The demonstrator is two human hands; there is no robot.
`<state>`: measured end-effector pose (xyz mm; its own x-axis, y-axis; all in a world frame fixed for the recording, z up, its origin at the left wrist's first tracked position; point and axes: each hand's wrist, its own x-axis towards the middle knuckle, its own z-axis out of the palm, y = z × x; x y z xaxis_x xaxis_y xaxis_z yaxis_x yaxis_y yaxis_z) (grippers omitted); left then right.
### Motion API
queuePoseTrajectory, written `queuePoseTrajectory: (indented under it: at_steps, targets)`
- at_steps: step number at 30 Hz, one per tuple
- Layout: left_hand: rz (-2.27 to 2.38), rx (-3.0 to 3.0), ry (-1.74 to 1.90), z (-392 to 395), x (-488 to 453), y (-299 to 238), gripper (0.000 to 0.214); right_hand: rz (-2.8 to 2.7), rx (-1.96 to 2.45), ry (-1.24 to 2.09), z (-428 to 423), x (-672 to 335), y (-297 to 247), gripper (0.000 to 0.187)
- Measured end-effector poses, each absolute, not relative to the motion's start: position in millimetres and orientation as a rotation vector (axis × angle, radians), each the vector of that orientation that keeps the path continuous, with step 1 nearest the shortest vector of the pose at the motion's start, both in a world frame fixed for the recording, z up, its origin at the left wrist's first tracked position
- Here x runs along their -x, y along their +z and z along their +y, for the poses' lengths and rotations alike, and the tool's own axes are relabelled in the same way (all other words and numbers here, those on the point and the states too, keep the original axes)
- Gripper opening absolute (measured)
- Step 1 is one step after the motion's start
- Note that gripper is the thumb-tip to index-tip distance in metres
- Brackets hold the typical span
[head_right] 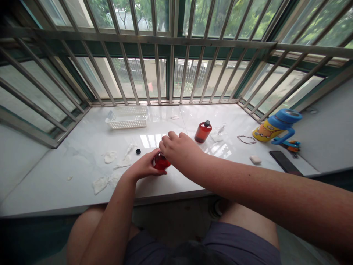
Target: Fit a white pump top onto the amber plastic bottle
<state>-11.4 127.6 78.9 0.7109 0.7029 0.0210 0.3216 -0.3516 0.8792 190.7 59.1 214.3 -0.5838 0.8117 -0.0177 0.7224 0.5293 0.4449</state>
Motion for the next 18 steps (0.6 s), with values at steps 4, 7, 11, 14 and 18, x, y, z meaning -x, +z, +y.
queuePoseTrajectory:
  at_steps: [4, 7, 11, 14, 18]
  targets:
    - [0.791, -1.947, 0.494, 127.3, 11.9, 80.1, 0.081, 2.547, -1.287, 0.598, 59.7, -190.2, 215.2, 0.023]
    - [0.796, -1.948, 0.492, 127.3, 12.2, 80.3, 0.080, 2.548, -1.272, 0.599, 60.2, -189.8, 215.6, 0.024]
    - [0.793, -1.942, 0.493, 127.6, 12.3, 79.8, 0.081, 2.555, -1.268, 0.610, 60.4, -189.3, 215.0, 0.024]
    - [0.789, -1.930, 0.501, 127.7, 12.2, 79.8, 0.081, 2.558, -1.273, 0.607, 60.2, -189.0, 214.5, 0.023]
    - [0.791, -1.934, 0.500, 127.7, 12.4, 80.3, 0.082, 2.554, -1.271, 0.607, 60.3, -189.0, 214.6, 0.024]
